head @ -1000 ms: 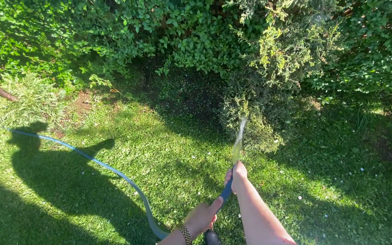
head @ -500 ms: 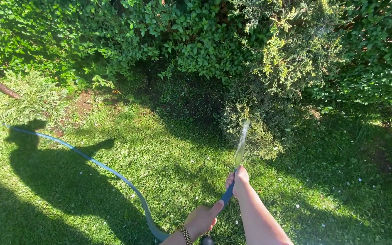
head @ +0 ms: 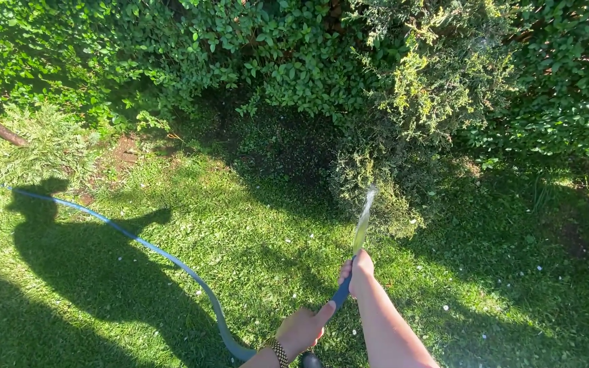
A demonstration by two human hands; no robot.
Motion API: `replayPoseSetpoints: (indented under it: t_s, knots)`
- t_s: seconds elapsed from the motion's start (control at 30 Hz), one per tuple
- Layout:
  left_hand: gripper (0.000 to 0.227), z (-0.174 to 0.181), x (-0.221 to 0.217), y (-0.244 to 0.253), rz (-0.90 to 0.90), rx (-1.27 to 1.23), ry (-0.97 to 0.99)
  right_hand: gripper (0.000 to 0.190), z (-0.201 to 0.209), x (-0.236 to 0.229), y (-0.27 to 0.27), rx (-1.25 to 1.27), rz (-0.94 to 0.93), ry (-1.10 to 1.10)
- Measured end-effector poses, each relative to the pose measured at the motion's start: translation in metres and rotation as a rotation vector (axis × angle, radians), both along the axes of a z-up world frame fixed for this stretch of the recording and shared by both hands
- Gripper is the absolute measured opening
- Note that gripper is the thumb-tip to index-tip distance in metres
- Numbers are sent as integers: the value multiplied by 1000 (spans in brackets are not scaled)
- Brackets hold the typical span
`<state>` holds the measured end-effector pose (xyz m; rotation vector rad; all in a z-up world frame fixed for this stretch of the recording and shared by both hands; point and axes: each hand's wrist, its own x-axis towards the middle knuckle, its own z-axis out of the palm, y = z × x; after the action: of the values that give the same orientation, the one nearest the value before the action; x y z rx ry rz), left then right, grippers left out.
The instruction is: The person uses a garden hose with a spray nozzle to water a hedge and several small trees in a backyard. The person moves along the hedge line, directing water at the base and foliage of the plants.
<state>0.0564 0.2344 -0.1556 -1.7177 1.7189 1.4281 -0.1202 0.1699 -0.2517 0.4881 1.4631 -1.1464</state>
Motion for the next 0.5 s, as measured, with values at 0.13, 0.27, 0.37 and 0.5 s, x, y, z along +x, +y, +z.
replayPoseSetpoints:
  t_s: [0.13, 0.27, 0.37, 0.5]
  knots:
    - [73, -9, 1, 0, -17, -19, 3, 50, -2, 0, 2, -22, 13, 21]
    - [73, -4, 0, 1, -8, -4, -5, 53, -6, -1, 5, -8, -16, -8]
    - [74, -6, 2, 2, -7, -4, 5, 53, -6, 0, 8, -12, -24, -21]
    - [75, -15, 2, 2, -27, -16, -25, 51, -3, 1, 9, -4, -19, -17]
